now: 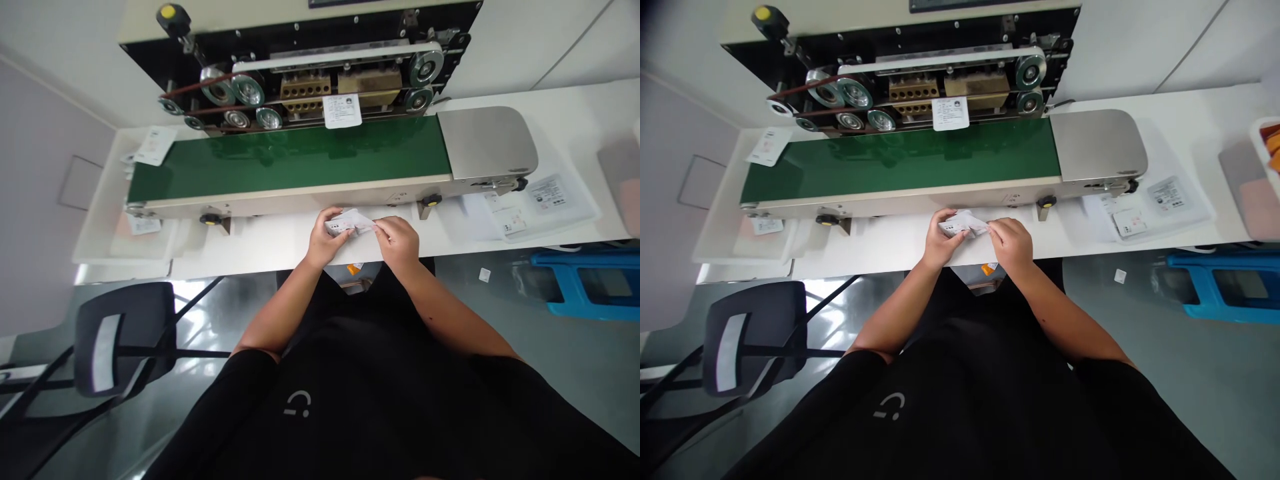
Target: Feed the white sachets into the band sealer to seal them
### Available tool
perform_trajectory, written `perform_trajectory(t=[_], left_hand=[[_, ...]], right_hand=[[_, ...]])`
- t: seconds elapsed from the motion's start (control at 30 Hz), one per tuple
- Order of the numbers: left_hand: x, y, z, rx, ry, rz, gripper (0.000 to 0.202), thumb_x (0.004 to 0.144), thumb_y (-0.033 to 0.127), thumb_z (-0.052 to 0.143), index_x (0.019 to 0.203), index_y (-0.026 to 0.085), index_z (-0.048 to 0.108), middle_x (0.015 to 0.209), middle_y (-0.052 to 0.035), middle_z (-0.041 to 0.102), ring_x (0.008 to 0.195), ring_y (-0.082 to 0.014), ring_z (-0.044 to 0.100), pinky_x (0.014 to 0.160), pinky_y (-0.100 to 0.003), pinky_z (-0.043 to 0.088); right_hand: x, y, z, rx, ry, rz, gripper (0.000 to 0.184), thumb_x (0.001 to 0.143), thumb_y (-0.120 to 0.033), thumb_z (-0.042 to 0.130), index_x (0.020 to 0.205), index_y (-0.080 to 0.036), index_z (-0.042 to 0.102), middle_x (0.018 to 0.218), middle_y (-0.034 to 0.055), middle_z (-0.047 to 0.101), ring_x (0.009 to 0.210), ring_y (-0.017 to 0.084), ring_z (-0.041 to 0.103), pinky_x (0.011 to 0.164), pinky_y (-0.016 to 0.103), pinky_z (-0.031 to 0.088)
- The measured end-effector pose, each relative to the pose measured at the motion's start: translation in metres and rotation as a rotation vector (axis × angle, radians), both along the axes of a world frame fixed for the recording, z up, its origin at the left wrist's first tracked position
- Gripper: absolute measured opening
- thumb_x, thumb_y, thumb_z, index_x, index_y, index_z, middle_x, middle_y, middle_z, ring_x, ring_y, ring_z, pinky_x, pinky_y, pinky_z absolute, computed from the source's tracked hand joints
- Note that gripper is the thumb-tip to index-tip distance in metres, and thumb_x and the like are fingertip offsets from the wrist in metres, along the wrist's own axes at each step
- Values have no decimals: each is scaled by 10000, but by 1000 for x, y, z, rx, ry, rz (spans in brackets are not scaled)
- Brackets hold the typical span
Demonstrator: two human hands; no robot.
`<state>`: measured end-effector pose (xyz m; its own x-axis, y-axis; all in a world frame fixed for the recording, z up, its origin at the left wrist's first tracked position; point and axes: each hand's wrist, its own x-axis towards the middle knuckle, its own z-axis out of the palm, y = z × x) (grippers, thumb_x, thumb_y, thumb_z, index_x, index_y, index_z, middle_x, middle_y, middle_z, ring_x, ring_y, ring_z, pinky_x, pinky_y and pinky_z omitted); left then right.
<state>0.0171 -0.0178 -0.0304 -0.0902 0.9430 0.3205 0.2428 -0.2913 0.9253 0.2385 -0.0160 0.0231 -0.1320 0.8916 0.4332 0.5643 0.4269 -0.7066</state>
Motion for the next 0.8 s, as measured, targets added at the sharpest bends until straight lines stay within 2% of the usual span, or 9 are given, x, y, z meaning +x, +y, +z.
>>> perform_trajectory(t=[0.07,0.13,0.23,0.33,0.4,0.47,0.57,0.73,0.8], left_hand=[[1,0,2,-19,-14,6,659,846,624,841,1337,266,585,1354,-105,662,1297,-268,667,1110,-413,550],[1,-1,5,-45,-26,12,640,852,615,836,1328,261,595,1365,-111,662,1302,-269,670,1113,-415,558],[2,-3,10,-71,-38,18,626,849,588,845,1316,246,607,1363,-117,671,1300,-270,676,1113,-414,566],[3,-4,14,-88,-39,16,619,844,560,855,1311,236,612,1351,-119,684,1288,-267,683,1114,-413,569],[3,-4,16,-91,-33,19,610,841,544,860,1305,233,615,1352,-120,687,1291,-268,682,1121,-416,568],[4,-4,17,-93,-27,22,600,843,529,861,1303,231,617,1364,-123,685,1307,-272,677,1130,-421,564],[4,-4,17,-94,-27,23,589,852,513,856,1309,231,615,1376,-126,681,1328,-275,669,1143,-426,559],[3,-4,15,-88,-51,9,600,847,521,856,1312,230,612,1372,-128,682,1316,-277,676,1133,-430,563],[4,-4,15,-91,-54,10,603,849,530,853,1316,234,611,1376,-126,679,1320,-278,672,1134,-428,561]], right_hand=[[12,7,16,-72,117,-25,236,1025,-382,635,962,-203,775,911,69,743,820,183,677,764,331,561],[30,23,38,-185,307,-71,194,995,-371,693,1009,-199,781,821,38,714,692,143,642,636,280,535],[60,60,80,-245,566,-146,116,981,-193,693,1039,-139,778,755,32,694,575,96,600,545,230,475],[84,103,118,-298,621,-263,173,989,-4,603,1042,-56,759,705,56,677,537,76,583,554,231,461],[92,128,135,-380,608,-336,195,1013,35,571,1112,-7,734,734,79,692,533,58,567,589,242,475],[92,147,144,-456,595,-366,210,1041,24,563,1213,28,684,835,120,729,557,35,571,644,253,504],[82,169,146,-539,595,-345,269,1063,-14,564,1320,51,605,976,172,749,617,15,610,710,248,519],[57,188,142,-648,579,-166,331,1082,-79,568,1369,87,553,919,111,726,639,1,605,686,194,483],[47,178,140,-572,543,-182,311,1079,-108,592,1359,28,591,1000,101,727,623,-12,585,650,163,465]])
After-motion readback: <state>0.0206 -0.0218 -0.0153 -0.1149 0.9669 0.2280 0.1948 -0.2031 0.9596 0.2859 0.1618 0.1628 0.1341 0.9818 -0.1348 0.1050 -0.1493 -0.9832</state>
